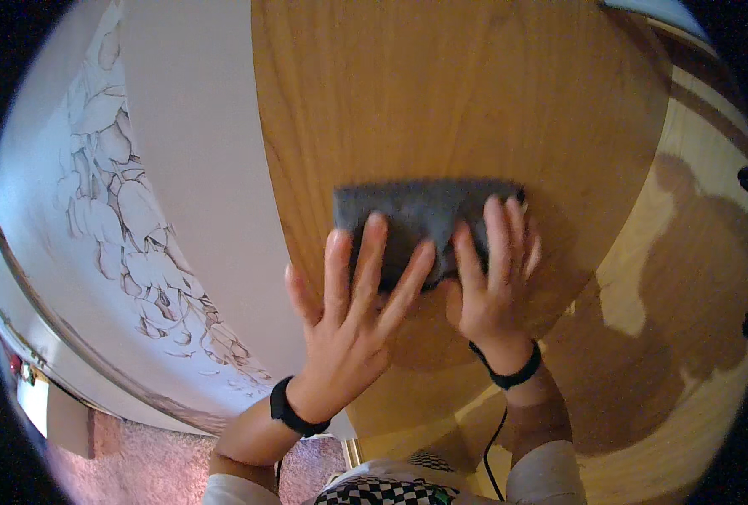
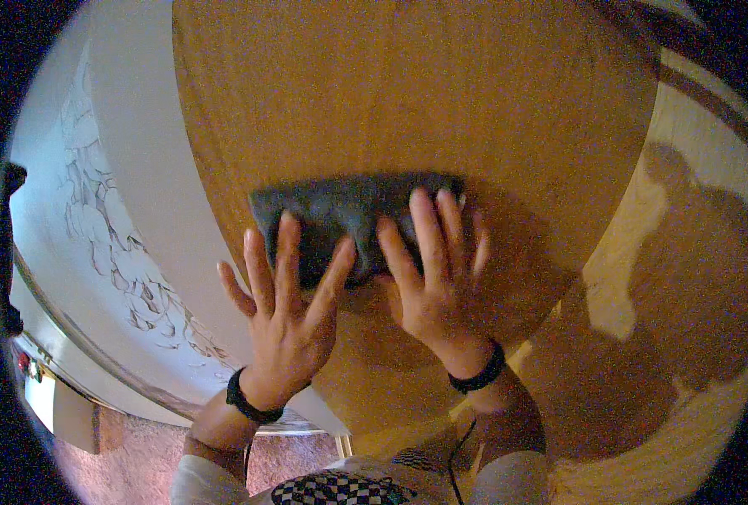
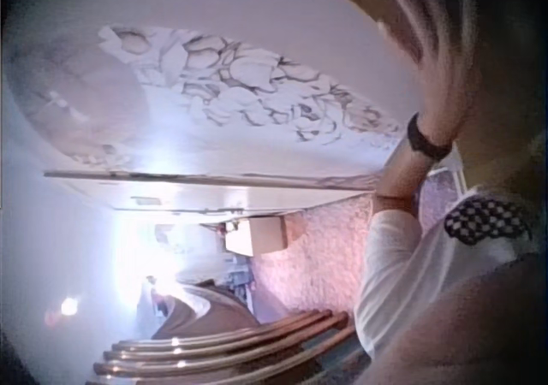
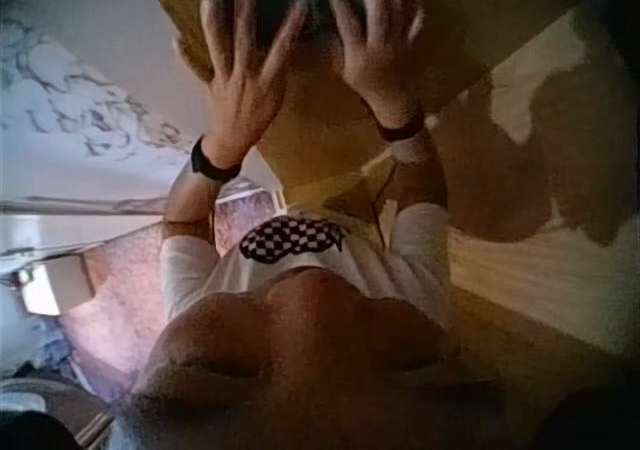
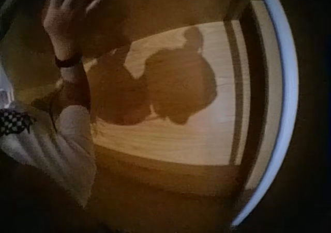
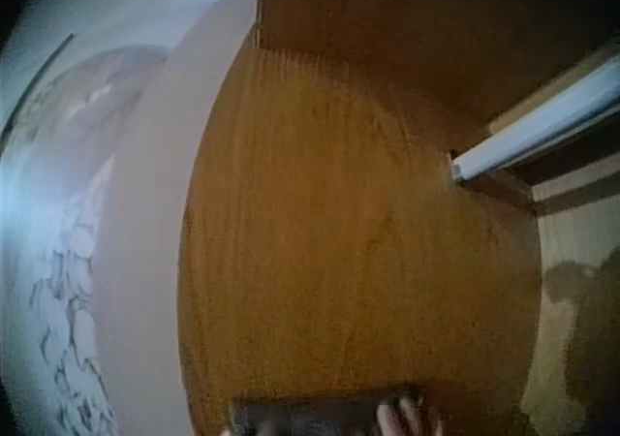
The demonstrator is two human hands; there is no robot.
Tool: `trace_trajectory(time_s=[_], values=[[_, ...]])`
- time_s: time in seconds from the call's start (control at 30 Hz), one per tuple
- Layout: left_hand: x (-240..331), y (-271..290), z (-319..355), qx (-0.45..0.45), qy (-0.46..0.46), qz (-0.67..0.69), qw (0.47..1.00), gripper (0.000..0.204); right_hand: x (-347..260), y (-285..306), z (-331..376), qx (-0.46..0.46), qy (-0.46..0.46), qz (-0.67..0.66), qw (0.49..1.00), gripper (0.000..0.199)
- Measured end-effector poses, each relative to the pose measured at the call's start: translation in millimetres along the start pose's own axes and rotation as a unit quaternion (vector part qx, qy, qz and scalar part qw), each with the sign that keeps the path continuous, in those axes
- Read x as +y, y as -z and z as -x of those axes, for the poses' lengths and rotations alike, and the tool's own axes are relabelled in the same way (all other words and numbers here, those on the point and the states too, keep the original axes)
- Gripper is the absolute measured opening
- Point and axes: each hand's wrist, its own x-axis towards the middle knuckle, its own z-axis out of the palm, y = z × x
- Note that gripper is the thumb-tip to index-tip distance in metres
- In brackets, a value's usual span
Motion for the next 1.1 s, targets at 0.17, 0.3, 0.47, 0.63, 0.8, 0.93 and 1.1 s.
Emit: trace_trajectory(time_s=[0.17, 0.3, 0.47, 0.63, 0.8, 0.93, 1.1], values=[[-2, -4, -37, 0.042, -0.088, 0.078, 0.992, 0.049, 12, 10, -16, 0.028, 0.017, -0.028, 0.999, 0.040], [11, -18, 11, -0.053, -0.119, 0.040, 0.991, 0.052, 7, -12, 46, 0.027, 0.004, -0.020, 0.999, 0.035], [29, -37, 36, -0.071, -0.144, 0.018, 0.987, 0.053, 18, -18, 76, 0.017, 0.009, -0.007, 1.000, 0.033], [37, -16, -50, -0.038, -0.089, 0.053, 0.994, 0.053, 55, 10, -2, 0.050, -0.003, 0.002, 0.999, 0.039], [52, -20, -56, -0.016, -0.064, 0.060, 0.996, 0.053, 60, 17, -2, 0.043, -0.015, 0.014, 0.999, 0.038], [62, -41, 11, -0.073, -0.128, 0.033, 0.989, 0.056, 52, -5, 69, 0.037, -0.016, -0.027, 0.999, 0.031], [71, -49, 15, -0.126, -0.150, 0.070, 0.978, 0.058, 62, -10, 90, 0.042, -0.022, -0.005, 0.999, 0.029]])
